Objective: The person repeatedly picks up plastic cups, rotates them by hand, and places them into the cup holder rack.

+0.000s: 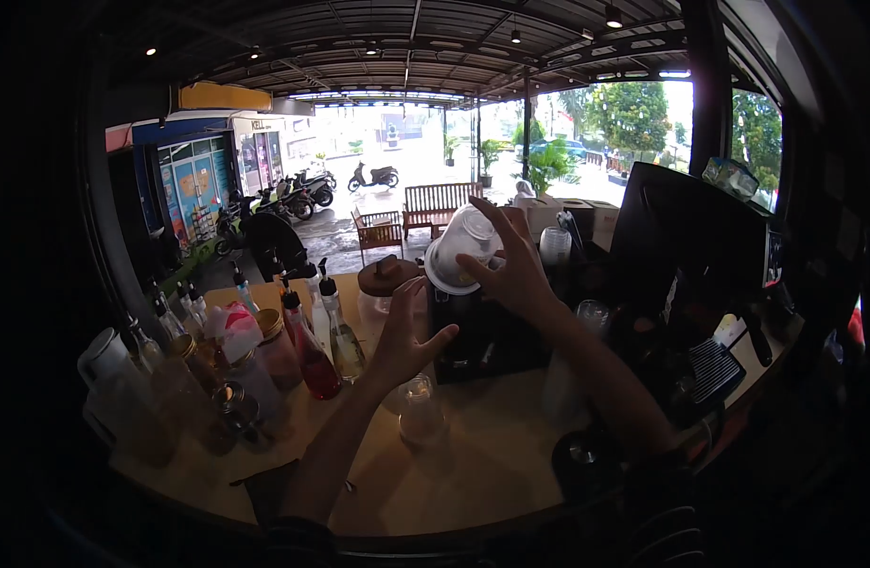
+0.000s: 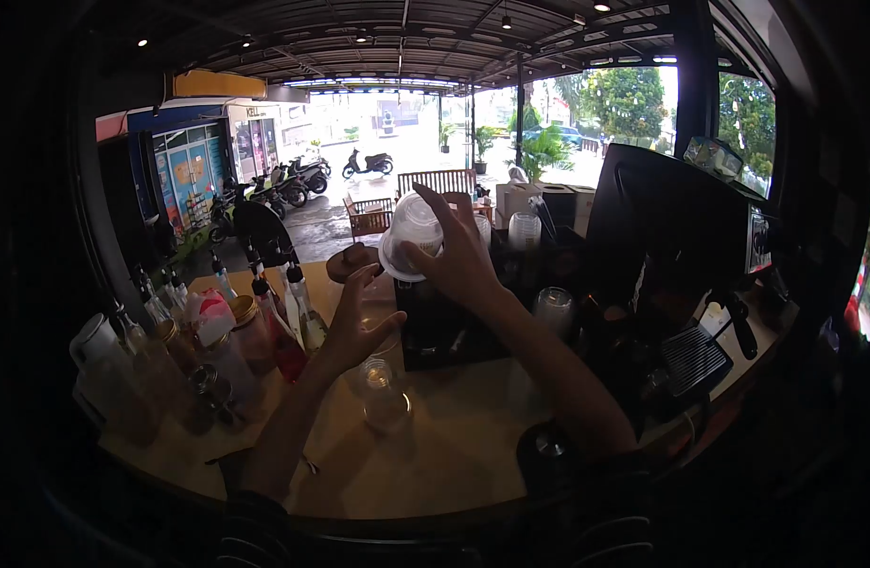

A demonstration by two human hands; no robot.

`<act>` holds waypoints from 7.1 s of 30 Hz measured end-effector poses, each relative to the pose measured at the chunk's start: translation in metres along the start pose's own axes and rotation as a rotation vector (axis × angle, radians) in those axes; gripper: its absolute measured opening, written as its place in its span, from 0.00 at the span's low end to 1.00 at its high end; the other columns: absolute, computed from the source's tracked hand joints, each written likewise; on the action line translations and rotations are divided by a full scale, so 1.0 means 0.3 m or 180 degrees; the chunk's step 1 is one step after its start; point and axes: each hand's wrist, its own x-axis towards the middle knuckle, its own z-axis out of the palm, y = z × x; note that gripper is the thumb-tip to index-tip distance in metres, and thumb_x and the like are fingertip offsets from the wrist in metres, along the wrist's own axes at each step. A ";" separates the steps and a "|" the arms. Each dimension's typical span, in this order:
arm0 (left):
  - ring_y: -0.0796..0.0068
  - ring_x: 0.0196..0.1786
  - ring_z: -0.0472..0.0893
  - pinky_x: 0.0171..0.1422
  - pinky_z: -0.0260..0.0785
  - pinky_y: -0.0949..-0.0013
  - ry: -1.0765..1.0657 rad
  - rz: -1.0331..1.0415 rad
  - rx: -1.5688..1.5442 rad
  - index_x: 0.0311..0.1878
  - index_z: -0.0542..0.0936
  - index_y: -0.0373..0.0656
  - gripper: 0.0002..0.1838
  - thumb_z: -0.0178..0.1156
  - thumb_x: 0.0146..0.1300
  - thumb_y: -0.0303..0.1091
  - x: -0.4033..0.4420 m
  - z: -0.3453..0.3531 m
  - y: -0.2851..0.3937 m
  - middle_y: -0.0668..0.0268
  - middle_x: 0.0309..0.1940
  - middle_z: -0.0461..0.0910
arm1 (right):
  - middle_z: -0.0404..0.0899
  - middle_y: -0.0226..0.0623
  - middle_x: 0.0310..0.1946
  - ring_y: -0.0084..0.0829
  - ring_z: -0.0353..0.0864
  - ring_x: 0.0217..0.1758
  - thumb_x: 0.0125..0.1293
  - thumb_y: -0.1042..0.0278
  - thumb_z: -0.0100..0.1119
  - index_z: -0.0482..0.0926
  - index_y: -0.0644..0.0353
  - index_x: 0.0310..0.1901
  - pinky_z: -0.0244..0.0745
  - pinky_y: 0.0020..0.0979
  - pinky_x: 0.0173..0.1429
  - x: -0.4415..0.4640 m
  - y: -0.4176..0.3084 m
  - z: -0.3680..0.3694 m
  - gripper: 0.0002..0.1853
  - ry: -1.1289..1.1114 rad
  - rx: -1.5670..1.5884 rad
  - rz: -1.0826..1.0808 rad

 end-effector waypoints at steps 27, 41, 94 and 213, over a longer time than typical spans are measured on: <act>0.54 0.62 0.67 0.65 0.60 0.50 -0.0282 -0.0110 0.1393 0.63 0.58 0.40 0.46 0.69 0.42 0.48 0.134 0.118 -0.170 0.57 0.62 0.61 | 0.73 0.52 0.53 0.48 0.68 0.60 0.30 0.49 0.77 0.73 0.56 0.55 0.67 0.42 0.60 0.217 0.521 0.313 0.45 -0.1671 -0.0651 0.0663; 0.52 0.62 0.67 0.64 0.61 0.56 -0.0184 0.0137 0.0754 0.62 0.61 0.41 0.35 0.63 0.55 0.44 0.009 0.014 -0.025 0.53 0.59 0.64 | 0.59 0.52 0.60 0.54 0.61 0.64 0.51 0.59 0.65 0.59 0.59 0.63 0.65 0.47 0.62 0.057 0.343 0.256 0.38 -0.0952 -0.0785 0.0131; 0.62 0.59 0.70 0.60 0.72 0.61 0.0488 -0.2079 -0.3423 0.63 0.56 0.41 0.47 0.73 0.40 0.25 -0.612 -0.001 -0.118 0.56 0.57 0.63 | 0.65 0.43 0.57 0.35 0.68 0.60 0.52 0.77 0.66 0.52 0.59 0.62 0.69 0.35 0.61 -0.740 -0.223 0.536 0.39 -0.0036 0.3877 0.2957; 0.56 0.71 0.55 0.71 0.51 0.53 -0.0512 0.0171 0.1722 0.66 0.60 0.42 0.49 0.69 0.39 0.49 0.234 0.424 -0.038 0.53 0.67 0.56 | 0.77 0.47 0.42 0.43 0.77 0.48 0.35 0.56 0.77 0.76 0.57 0.46 0.72 0.40 0.52 0.256 0.664 -0.028 0.33 -0.0460 0.0022 0.0443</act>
